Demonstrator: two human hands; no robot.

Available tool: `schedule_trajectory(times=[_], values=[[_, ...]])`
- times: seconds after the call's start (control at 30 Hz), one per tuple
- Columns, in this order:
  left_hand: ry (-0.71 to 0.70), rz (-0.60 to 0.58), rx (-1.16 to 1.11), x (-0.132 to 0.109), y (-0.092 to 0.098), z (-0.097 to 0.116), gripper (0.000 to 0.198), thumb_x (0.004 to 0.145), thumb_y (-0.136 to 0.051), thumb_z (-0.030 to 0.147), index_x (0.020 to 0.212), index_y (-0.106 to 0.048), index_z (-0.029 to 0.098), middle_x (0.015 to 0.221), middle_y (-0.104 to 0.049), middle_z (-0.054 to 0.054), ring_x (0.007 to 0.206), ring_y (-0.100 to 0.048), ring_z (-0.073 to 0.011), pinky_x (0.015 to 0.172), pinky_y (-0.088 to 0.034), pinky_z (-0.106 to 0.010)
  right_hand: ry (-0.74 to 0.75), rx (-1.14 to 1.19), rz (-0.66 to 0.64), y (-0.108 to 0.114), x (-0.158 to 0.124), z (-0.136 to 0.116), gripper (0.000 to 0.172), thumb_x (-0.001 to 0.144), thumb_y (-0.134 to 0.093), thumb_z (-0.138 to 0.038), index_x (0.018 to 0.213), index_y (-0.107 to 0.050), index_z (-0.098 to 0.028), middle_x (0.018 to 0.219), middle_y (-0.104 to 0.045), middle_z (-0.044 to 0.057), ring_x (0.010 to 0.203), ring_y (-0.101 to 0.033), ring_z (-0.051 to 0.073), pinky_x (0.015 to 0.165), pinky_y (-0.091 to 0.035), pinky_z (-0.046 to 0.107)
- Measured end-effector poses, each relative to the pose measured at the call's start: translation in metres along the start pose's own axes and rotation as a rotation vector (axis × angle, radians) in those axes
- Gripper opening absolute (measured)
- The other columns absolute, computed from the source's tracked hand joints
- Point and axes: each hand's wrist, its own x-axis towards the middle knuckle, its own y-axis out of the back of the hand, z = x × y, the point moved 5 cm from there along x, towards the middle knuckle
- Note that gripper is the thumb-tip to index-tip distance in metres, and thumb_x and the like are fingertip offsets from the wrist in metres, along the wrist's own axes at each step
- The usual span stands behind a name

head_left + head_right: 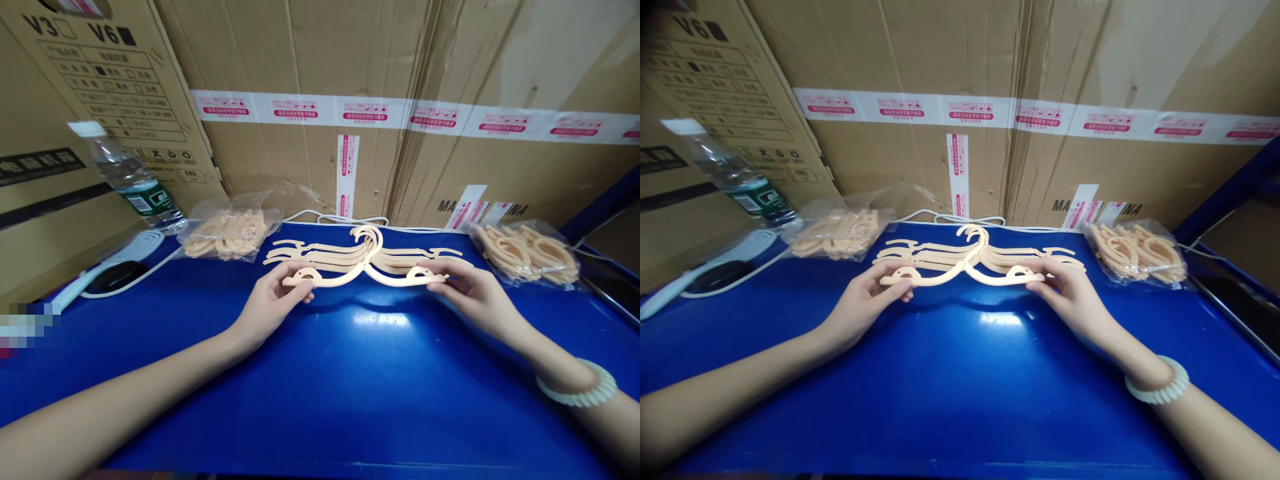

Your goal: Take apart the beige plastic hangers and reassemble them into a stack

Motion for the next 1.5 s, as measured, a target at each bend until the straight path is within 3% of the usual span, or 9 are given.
schedule_trajectory(times=[0.1, 0.27, 0.47, 0.63, 0.8, 0.93, 1.1, 1.33, 1.5], values=[[0.006, 0.017, -0.045, -0.001, -0.001, 0.001, 0.04, 0.081, -0.078, 0.041, 0.109, -0.064, 0.017, 0.089, -0.07, -0.003, 0.072, -0.069, -0.0161, 0.075, -0.06, -0.032, -0.063, 0.087, -0.012, -0.004, 0.001, 0.001, 0.033, 0.092, -0.068, -0.052, 0.11, -0.075, -0.025, 0.109, -0.074, 0.009, 0.106, -0.067, 0.032, 0.093, -0.057, 0.047], [-0.037, -0.093, -0.077, -0.006, -0.012, 0.009, 0.034, 0.083, -0.075, 0.036, 0.107, -0.062, 0.017, 0.082, -0.068, -0.001, 0.066, -0.069, -0.0146, 0.067, -0.061, -0.03, -0.232, 0.405, 0.003, -0.024, -0.005, 0.002, 0.043, 0.085, -0.078, -0.049, 0.118, -0.066, -0.024, 0.096, -0.07, 0.005, 0.071, -0.067, 0.019, 0.071, -0.061, 0.037], [-0.038, -0.128, -0.139, -0.01, -0.021, 0.01, 0.04, 0.086, -0.072, 0.029, 0.118, -0.053, 0.016, 0.083, -0.066, 0.0, 0.063, -0.067, -0.0123, 0.059, -0.06, -0.024, -0.39, 0.737, 0.085, -0.044, -0.012, -0.006, 0.047, 0.078, -0.086, -0.039, 0.105, -0.05, -0.028, 0.086, -0.069, -0.001, 0.074, -0.068, 0.017, 0.072, -0.062, 0.034], [-0.063, -0.087, -0.148, -0.01, -0.02, 0.011, 0.055, 0.084, -0.075, 0.029, 0.126, -0.042, 0.021, 0.08, -0.063, 0.004, 0.057, -0.065, -0.0107, 0.054, -0.059, -0.023, -0.26, 0.601, -0.258, -0.059, -0.016, -0.03, 0.023, 0.088, -0.077, -0.039, 0.099, -0.067, -0.022, 0.102, -0.072, 0.007, 0.088, -0.07, 0.02, 0.086, -0.061, 0.037], [-0.075, -0.09, -0.1, -0.012, -0.021, 0.012, 0.025, 0.084, -0.075, 0.027, 0.089, -0.052, 0.018, 0.075, -0.065, 0.002, 0.057, -0.064, -0.0098, 0.056, -0.058, -0.022, -0.137, 0.509, -0.497, -0.066, -0.023, -0.045, 0.032, 0.097, -0.067, -0.035, 0.128, -0.069, -0.026, 0.134, -0.065, 0.01, 0.119, -0.064, 0.024, 0.101, -0.055, 0.04], [-0.1, -0.194, 0.002, -0.016, -0.025, 0.014, 0.011, 0.088, -0.071, 0.023, 0.095, -0.069, 0.014, 0.097, -0.074, -0.007, 0.081, -0.073, -0.0155, 0.071, -0.063, -0.025, -0.121, 0.487, -0.51, -0.065, -0.024, -0.049, 0.037, 0.098, -0.066, -0.036, 0.134, -0.067, -0.027, 0.14, -0.062, 0.01, 0.122, -0.063, 0.025, 0.1, -0.055, 0.038], [-0.253, -0.415, 0.085, -0.024, -0.032, 0.021, 0.026, 0.093, -0.065, 0.017, 0.118, -0.071, 0.019, 0.136, -0.065, -0.012, 0.121, -0.066, -0.0244, 0.088, -0.063, -0.03, -0.124, 0.463, -0.507, -0.062, -0.024, -0.049, 0.04, 0.098, -0.066, -0.036, 0.137, -0.065, -0.028, 0.144, -0.059, 0.01, 0.115, -0.065, 0.024, 0.098, -0.057, 0.038], [-0.412, -0.606, 0.157, -0.03, -0.039, 0.028, 0.05, 0.09, -0.069, 0.013, 0.138, -0.061, 0.023, 0.149, -0.054, -0.013, 0.123, -0.064, -0.0241, 0.101, -0.058, -0.037, -0.088, 0.423, -0.501, -0.06, -0.024, -0.049, 0.042, 0.098, -0.066, -0.037, 0.139, -0.063, -0.03, 0.148, -0.055, 0.01, 0.129, -0.058, 0.027, 0.101, -0.056, 0.041], [-0.277, -0.643, -0.026, -0.028, -0.041, 0.022, 0.058, 0.088, -0.072, 0.01, 0.141, -0.059, 0.028, 0.152, -0.048, -0.013, 0.117, -0.067, -0.0219, 0.102, -0.058, -0.038, -0.07, 0.385, -0.489, -0.06, -0.027, -0.047, 0.046, 0.097, -0.068, -0.033, 0.142, -0.059, -0.031, 0.152, -0.05, 0.01, 0.139, -0.049, 0.028, 0.103, -0.055, 0.04]])
